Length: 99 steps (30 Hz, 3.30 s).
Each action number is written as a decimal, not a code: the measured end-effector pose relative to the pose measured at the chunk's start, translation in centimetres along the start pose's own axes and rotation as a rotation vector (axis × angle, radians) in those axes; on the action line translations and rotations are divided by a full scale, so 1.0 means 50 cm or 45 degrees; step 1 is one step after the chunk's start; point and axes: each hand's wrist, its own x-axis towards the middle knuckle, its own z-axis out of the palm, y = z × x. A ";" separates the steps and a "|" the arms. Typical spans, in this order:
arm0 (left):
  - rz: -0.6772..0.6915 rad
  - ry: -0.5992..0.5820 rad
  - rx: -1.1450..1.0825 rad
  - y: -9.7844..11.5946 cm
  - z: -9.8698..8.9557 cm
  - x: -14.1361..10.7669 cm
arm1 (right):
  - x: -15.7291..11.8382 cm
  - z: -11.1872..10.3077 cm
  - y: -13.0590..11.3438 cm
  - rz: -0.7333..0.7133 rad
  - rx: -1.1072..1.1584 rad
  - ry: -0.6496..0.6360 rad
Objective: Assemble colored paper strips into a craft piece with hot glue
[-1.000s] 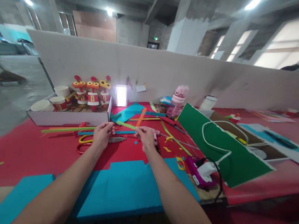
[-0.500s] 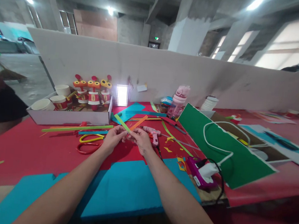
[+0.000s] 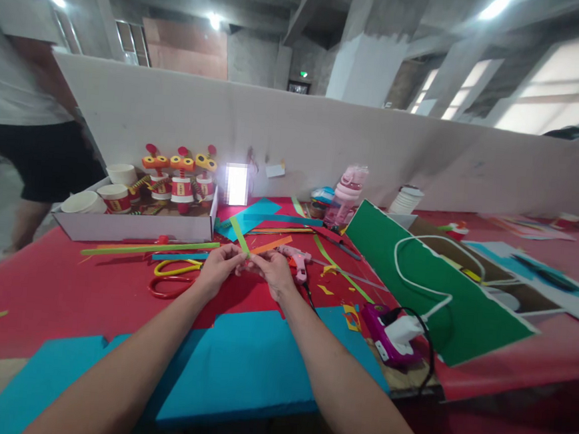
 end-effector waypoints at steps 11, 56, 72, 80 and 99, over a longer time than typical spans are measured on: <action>-0.015 0.012 0.045 0.003 -0.004 -0.002 | 0.004 -0.007 0.005 -0.085 -0.068 -0.078; -0.042 0.049 -0.042 -0.011 -0.006 0.004 | 0.004 -0.009 0.018 0.014 0.002 -0.051; -0.064 -0.005 -0.134 0.002 0.010 -0.010 | 0.012 -0.010 0.013 -0.152 -0.108 0.129; -0.018 0.086 -0.115 0.007 0.003 -0.008 | 0.007 -0.007 0.014 0.000 -0.004 -0.060; 0.012 0.033 -0.073 0.010 0.005 -0.010 | 0.010 -0.008 0.016 -0.090 -0.107 -0.025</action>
